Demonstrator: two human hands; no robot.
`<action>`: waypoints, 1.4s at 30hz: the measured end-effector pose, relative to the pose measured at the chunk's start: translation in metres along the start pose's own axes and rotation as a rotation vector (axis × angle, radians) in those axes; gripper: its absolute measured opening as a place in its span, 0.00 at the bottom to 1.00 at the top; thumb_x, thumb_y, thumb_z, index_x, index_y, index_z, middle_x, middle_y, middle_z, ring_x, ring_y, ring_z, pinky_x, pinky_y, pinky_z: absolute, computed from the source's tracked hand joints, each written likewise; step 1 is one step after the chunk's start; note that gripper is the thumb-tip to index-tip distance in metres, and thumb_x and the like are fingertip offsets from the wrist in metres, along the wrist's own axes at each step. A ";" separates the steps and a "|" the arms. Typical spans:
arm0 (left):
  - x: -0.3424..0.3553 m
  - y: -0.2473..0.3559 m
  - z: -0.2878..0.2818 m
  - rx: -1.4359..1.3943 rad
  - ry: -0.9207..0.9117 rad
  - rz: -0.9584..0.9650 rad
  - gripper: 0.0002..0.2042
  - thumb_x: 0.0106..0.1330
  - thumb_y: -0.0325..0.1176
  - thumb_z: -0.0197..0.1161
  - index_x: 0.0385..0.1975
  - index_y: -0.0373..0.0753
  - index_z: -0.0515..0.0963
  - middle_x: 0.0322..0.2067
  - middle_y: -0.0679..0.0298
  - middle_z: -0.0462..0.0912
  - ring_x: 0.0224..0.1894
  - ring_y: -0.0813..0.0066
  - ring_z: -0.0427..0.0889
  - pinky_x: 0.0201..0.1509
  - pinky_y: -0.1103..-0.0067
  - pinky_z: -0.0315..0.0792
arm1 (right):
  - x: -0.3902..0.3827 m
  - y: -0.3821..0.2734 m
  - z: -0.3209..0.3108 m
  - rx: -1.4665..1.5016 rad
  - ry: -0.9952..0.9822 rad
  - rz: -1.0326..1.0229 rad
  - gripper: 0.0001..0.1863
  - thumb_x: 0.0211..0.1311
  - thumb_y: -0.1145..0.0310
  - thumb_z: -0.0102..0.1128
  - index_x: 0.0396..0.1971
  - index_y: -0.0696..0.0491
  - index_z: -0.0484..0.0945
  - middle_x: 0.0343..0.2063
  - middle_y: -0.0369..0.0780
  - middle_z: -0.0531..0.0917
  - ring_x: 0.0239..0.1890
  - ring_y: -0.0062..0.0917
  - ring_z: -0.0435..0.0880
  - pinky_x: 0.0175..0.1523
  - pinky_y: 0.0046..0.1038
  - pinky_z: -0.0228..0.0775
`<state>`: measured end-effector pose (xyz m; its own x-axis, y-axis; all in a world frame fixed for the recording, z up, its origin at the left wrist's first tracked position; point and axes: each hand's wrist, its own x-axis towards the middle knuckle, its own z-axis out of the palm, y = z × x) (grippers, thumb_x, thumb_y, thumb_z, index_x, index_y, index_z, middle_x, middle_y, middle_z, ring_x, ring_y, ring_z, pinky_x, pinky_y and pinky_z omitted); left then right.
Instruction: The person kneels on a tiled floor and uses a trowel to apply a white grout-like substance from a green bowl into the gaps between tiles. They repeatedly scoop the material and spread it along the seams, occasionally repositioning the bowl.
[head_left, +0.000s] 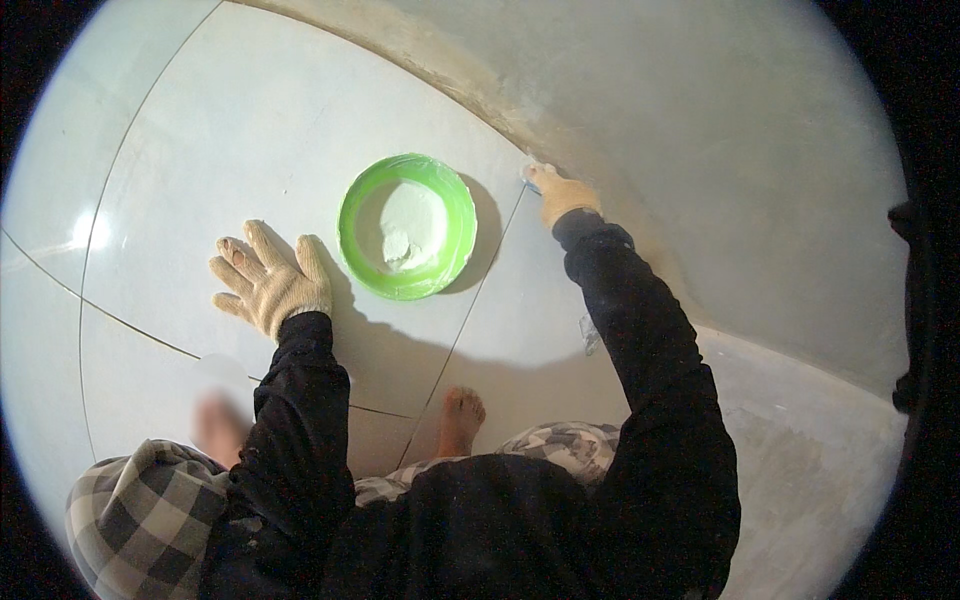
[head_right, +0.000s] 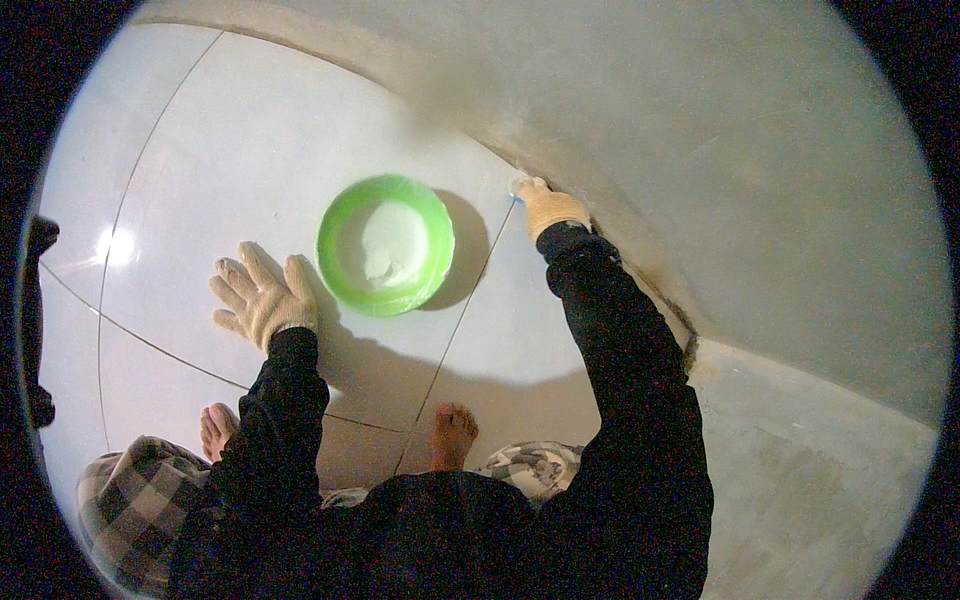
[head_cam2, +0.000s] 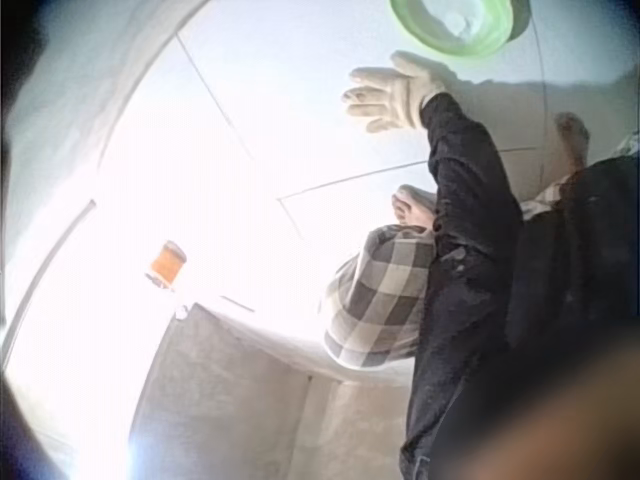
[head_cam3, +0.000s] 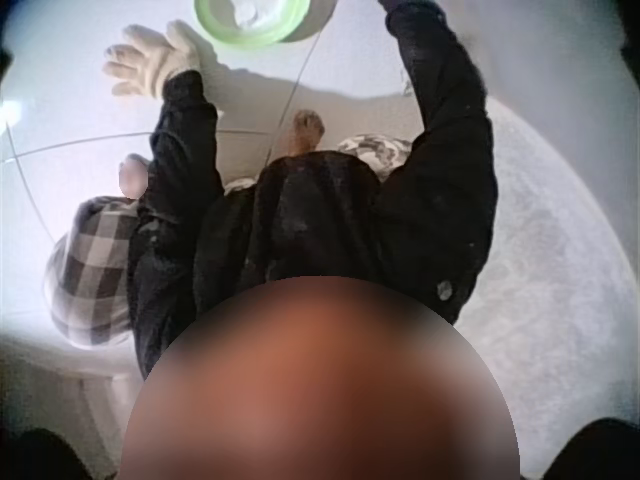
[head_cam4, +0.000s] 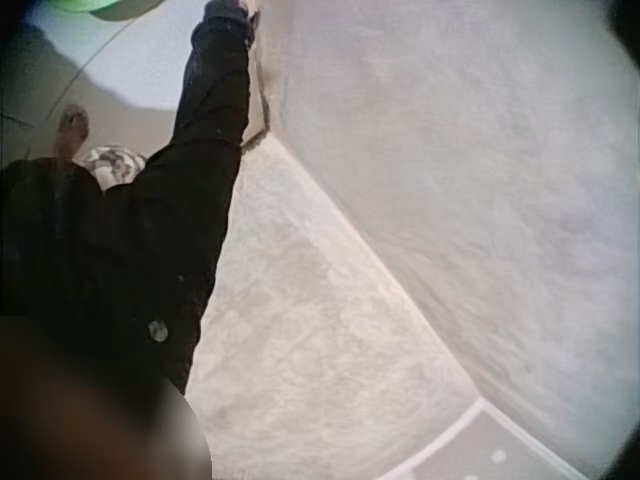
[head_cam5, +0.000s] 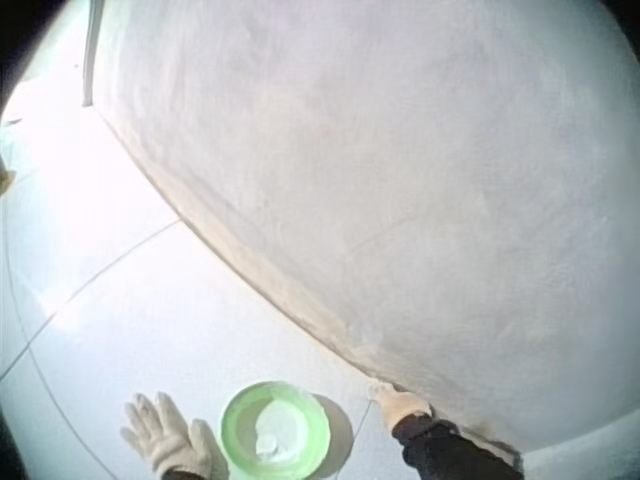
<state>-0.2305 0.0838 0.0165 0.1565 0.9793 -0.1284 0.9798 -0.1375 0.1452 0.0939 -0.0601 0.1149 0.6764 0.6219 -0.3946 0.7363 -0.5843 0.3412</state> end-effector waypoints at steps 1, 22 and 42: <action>-0.001 0.000 0.000 -0.010 0.006 0.002 0.37 0.67 0.60 0.43 0.73 0.48 0.51 0.73 0.46 0.46 0.76 0.47 0.39 0.73 0.47 0.32 | 0.000 0.010 -0.001 -0.071 -0.115 0.019 0.22 0.65 0.73 0.45 0.59 0.42 0.71 0.57 0.42 0.77 0.54 0.40 0.79 0.57 0.39 0.72; 0.002 0.000 0.005 0.032 -0.058 -0.036 0.38 0.66 0.63 0.41 0.73 0.51 0.50 0.74 0.50 0.42 0.76 0.50 0.34 0.74 0.50 0.27 | 0.009 0.045 -0.009 0.250 -0.037 -0.035 0.34 0.52 0.59 0.61 0.62 0.49 0.69 0.52 0.51 0.79 0.55 0.44 0.77 0.59 0.39 0.70; 0.002 -0.002 0.005 0.031 -0.021 -0.004 0.39 0.65 0.62 0.42 0.73 0.48 0.51 0.73 0.46 0.45 0.75 0.45 0.40 0.73 0.47 0.33 | 0.011 -0.006 -0.006 -0.031 0.111 -0.137 0.22 0.66 0.70 0.45 0.60 0.43 0.69 0.56 0.43 0.76 0.51 0.42 0.81 0.55 0.43 0.74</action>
<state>-0.2312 0.0855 0.0111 0.1549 0.9765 -0.1499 0.9838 -0.1385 0.1143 0.0969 -0.0464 0.1135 0.5662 0.7493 -0.3435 0.8209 -0.4747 0.3175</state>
